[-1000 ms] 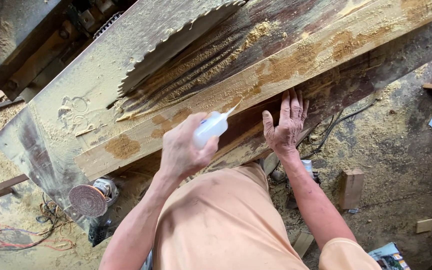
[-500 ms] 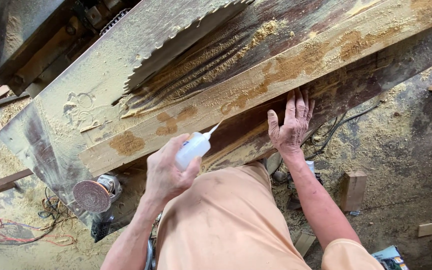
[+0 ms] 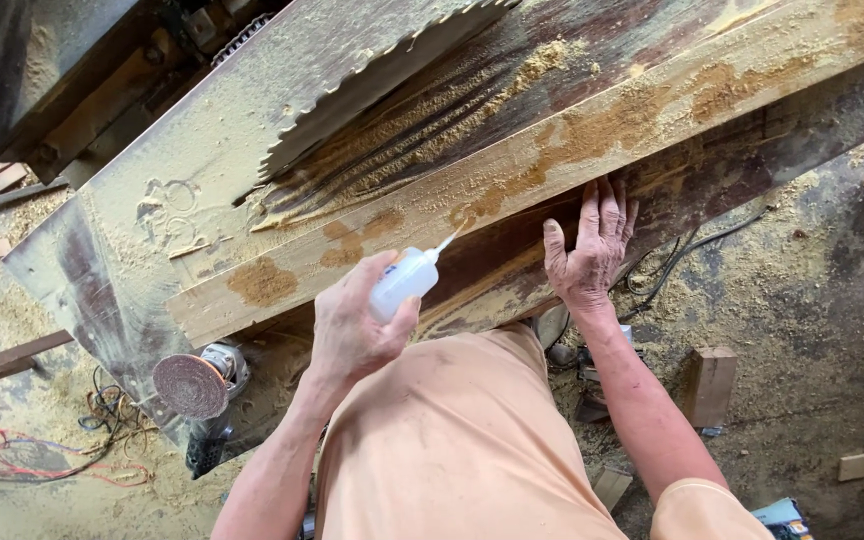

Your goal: Applying glue to a wooden plank and then sanding it with a power sander

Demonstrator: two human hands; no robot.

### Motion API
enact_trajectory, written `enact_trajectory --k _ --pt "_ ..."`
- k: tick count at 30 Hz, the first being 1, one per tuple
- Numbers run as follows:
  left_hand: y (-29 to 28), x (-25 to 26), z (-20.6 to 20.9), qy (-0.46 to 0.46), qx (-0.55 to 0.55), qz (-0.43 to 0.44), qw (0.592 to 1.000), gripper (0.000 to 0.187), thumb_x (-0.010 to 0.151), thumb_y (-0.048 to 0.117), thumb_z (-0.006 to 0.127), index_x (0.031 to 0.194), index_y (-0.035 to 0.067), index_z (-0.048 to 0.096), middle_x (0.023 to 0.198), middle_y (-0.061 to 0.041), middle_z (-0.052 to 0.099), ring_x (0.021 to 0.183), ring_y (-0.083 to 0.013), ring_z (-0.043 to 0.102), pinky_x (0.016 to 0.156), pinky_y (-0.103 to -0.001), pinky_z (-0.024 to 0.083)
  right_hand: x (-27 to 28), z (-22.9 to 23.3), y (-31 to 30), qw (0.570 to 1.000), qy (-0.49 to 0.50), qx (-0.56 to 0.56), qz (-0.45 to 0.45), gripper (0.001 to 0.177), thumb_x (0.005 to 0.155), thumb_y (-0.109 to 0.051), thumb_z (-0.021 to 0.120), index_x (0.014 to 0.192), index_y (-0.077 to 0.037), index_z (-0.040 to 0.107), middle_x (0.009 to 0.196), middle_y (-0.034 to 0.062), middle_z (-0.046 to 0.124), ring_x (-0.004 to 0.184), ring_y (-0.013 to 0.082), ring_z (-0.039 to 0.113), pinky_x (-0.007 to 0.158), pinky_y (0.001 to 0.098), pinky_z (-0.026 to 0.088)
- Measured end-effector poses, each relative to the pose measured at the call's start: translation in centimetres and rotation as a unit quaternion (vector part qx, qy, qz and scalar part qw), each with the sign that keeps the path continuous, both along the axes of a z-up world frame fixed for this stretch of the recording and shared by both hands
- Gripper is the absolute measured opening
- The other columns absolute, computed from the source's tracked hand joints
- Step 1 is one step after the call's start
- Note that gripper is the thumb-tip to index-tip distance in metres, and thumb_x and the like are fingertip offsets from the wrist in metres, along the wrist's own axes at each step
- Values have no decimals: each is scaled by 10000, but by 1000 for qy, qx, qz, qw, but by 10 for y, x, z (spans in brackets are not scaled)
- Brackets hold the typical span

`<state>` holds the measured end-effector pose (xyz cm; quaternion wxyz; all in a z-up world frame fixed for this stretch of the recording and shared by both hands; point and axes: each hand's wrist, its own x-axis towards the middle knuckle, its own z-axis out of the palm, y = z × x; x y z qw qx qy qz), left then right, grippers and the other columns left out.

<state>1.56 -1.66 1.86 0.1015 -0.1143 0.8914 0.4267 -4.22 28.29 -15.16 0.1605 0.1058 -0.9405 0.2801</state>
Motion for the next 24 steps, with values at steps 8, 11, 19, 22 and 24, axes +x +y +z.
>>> enact_trajectory --k 8,11,19,22,24 --pt "-3 -7 0 26 -22 -17 999 532 767 323 801 1247 126 684 964 -232 732 856 -448 736 680 -524 584 -1 0 1 1000 -10 -2 -1 679 1001 -427 625 1455 71 535 1464 281 507 1428 462 399 1186 593 191" --pt "4 -16 -10 53 -38 -25 998 527 765 352 804 1234 139 690 962 -187 744 837 -399 751 691 -486 599 0 -2 2 1000 -10 7 -1 689 1009 -453 607 1458 65 536 1462 281 509 1433 454 397 1192 586 183" --pt "-2 -6 -15 29 -7 -8 1000 539 758 341 811 1254 161 699 993 -170 749 894 -394 749 752 -487 598 2 -6 5 1000 -13 22 -11 682 950 -389 670 1440 71 555 1452 277 519 1423 445 418 1197 582 191" --pt "-29 29 -21 -13 24 50 998 551 767 327 794 1285 171 692 1041 -194 745 966 -420 727 786 -512 572 9 -29 19 999 -9 37 -11 683 868 -325 751 1399 80 607 1387 291 560 1372 461 469 1197 584 213" --pt "-46 60 -27 -26 52 93 994 555 775 303 784 1306 171 689 1074 -217 740 1015 -442 708 799 -525 552 10 -40 23 999 -4 45 -3 678 821 -293 797 1363 86 648 1325 303 595 1322 477 515 1196 582 235"
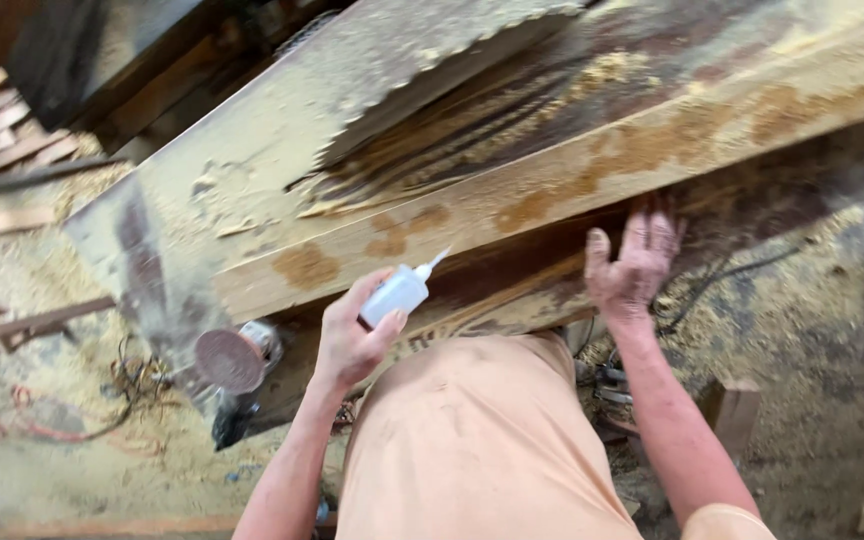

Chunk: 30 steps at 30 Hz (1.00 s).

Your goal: Applying glue to a wooden plank and then sanding it with a power sander

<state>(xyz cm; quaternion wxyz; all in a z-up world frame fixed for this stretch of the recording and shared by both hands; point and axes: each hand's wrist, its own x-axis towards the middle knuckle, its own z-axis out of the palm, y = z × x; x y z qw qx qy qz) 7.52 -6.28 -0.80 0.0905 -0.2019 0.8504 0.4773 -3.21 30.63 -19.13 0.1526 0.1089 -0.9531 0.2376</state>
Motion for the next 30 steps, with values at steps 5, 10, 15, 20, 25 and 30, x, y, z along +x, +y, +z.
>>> enact_trajectory --k 5,10,15,20,25,30 --pt "-30 78 -17 -56 230 104 966 701 685 109 790 1377 127 675 1150 -105 739 1024 -173 619 847 -397 564 -14 36 -17 990 136 -20 39 686 993 -402 686 1346 185 641 1390 379 568 1316 581 467 1129 617 305" --pt "-28 132 -40 -6 376 201 904 745 691 -5 835 1394 36 588 1069 -103 705 938 -159 670 755 -312 613 8 53 -83 983 103 26 148 783 953 -484 667 1506 51 521 1552 294 440 1470 496 234 1179 619 63" --pt "-31 132 -22 30 406 218 887 757 693 -75 844 1382 10 542 1045 -111 677 924 -162 672 746 -302 624 34 73 -170 972 12 79 222 988 775 -391 874 1540 72 454 1660 265 325 1546 442 183 1188 673 -11" --pt "-48 136 1 128 384 168 899 710 733 -117 813 1377 -36 525 1103 -185 682 985 -188 657 801 -351 606 57 73 -214 936 -41 25 348 890 884 -523 725 1547 -2 439 1642 210 372 1541 384 281 1216 650 60" --pt "-72 142 18 195 371 178 890 698 728 -89 835 1351 -35 525 1223 -273 652 1134 -362 681 928 -505 571 31 86 -221 949 -53 40 309 980 857 -474 804 1560 73 392 1654 276 307 1535 441 234 1187 675 34" --pt "-112 151 41 219 344 215 887 725 656 -91 867 1304 -23 552 1187 -339 646 1071 -411 707 866 -467 629 16 105 -245 920 -103 82 370 1118 757 -489 835 1597 50 330 1684 253 248 1555 444 149 1158 726 -38"
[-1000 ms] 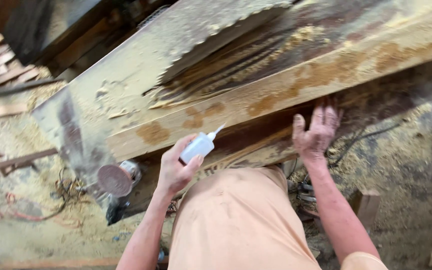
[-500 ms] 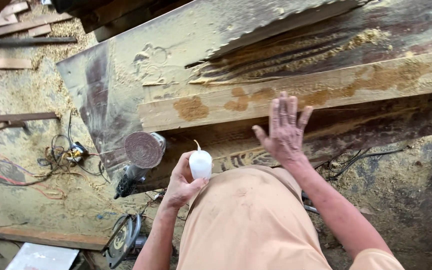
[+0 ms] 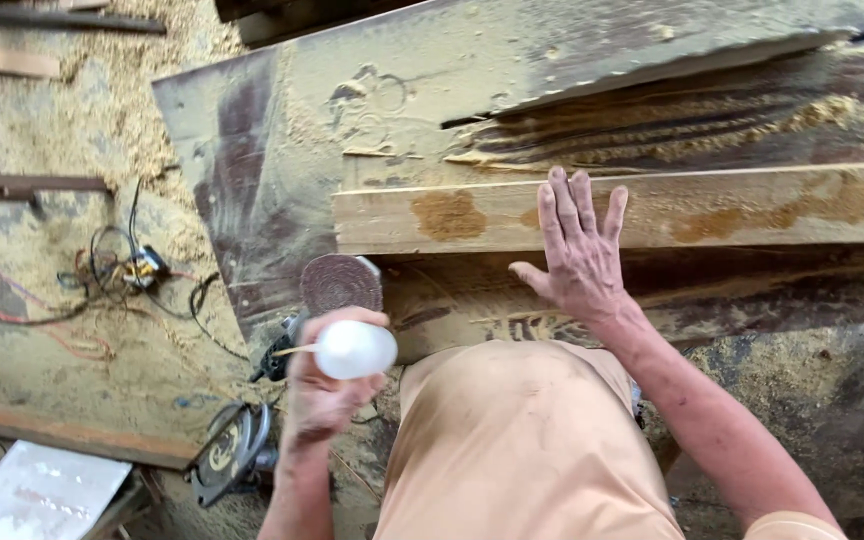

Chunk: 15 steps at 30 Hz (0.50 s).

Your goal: Applying glue to a wooden plank and then sanding it with a power sander

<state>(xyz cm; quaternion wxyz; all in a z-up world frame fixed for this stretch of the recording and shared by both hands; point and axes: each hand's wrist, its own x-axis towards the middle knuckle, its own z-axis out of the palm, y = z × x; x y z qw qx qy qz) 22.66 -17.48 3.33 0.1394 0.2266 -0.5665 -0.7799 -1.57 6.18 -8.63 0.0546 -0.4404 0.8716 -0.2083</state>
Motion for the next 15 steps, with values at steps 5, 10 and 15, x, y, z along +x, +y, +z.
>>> enact_trajectory --k 5,10,15 --pt "-61 -10 13 -45 -256 48 965 701 896 228 756 1459 173 342 1374 -223 511 1243 -311 580 830 -384 648 -13 15 -49 993 0 74 96 1145 663 -480 872 1578 23 401 1700 226 256 1579 422 101 1203 711 -23" --pt "-123 -25 -25 -144 -405 75 900 558 879 -3 761 1316 0 413 1269 -284 582 1163 -395 606 861 -469 593 6 9 -85 979 16 134 150 1196 649 -496 878 1606 -44 321 1698 211 210 1564 415 142 1219 695 30" --pt "-155 -16 -102 -159 -382 129 901 621 776 75 914 1231 15 496 1229 -233 672 1140 -331 659 883 -382 536 -11 -7 -71 973 94 166 132 1244 433 -535 950 1479 -66 467 1313 141 536 1248 295 504 1088 490 369"
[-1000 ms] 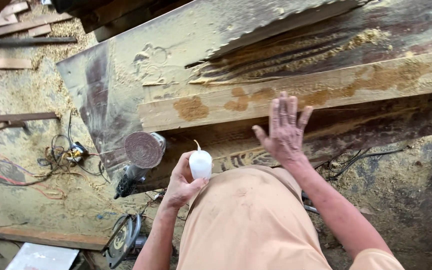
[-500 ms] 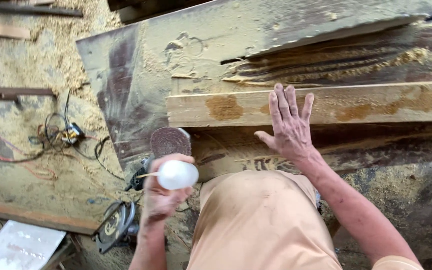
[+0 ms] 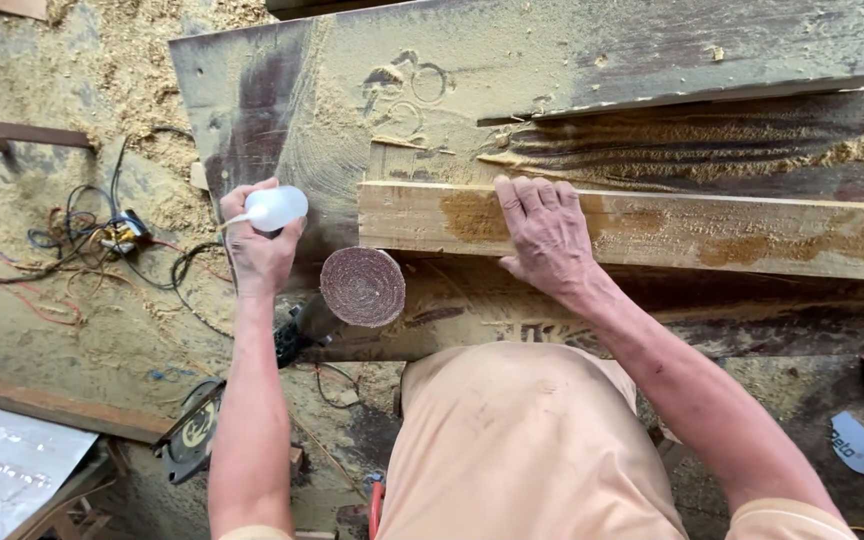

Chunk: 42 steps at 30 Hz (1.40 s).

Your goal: Applying glue to a wooden plank and then sanding it with a power sander

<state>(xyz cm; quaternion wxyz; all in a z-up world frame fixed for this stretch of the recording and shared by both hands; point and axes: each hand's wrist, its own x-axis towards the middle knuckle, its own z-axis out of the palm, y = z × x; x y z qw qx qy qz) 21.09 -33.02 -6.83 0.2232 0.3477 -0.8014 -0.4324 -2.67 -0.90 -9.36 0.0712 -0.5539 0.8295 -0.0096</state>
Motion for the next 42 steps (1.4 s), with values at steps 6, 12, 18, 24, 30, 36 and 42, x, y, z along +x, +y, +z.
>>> enact_trajectory --k 6,12,18,24,30,36,42 --pt "7 16 -7 -91 -43 45 994 725 803 189 898 1391 88 486 1262 -220 692 1171 -393 661 942 -477 543 -24 15 20 999 -41 -4 -13 1228 341 -519 959 1422 -133 520 1243 66 555 1156 248 530 962 431 421" --pt "18 52 58 -90 77 7 993 904 808 -85 731 1584 -74 267 1413 -449 472 1355 -587 435 1111 -669 394 -51 33 65 994 -57 77 -46 1094 520 -443 945 1472 -153 491 1295 67 538 1215 257 523 1052 471 407" --pt "56 34 99 -60 -398 61 913 570 926 -227 706 1449 -148 493 1173 -366 683 1025 -433 681 805 -476 570 -27 15 89 997 39 -35 -62 1067 457 -329 798 1442 -42 501 1342 149 539 1178 337 522 1052 551 400" --pt "167 -96 130 -55 -272 -304 911 80 839 -28 594 896 27 582 669 -23 463 589 -136 382 531 -275 317 28 -43 119 943 186 -244 -126 303 1016 -136 728 1306 -146 641 1297 20 567 1206 251 512 1045 443 358" --pt "180 -108 60 -319 -339 -447 764 962 828 505 700 1612 114 302 1657 -142 326 1540 -313 284 1247 -557 188 44 -32 124 943 136 -279 -120 334 992 -150 766 1305 -180 652 1372 37 588 1136 302 636 900 539 454" --pt "179 -120 64 -232 -303 -456 804 720 630 146 768 1316 54 568 1121 -137 581 1026 -339 555 956 -462 490 62 -21 130 948 162 -251 -112 321 1030 -270 728 1320 -199 611 1413 68 517 1231 297 576 1023 509 391" --pt "182 -100 43 -224 -308 -434 817 745 589 158 804 1299 74 595 1207 -153 599 1060 -365 568 1014 -455 503 84 -22 143 952 157 -227 -132 383 1102 -290 515 1475 -200 509 1493 46 523 1396 271 466 1196 525 249"
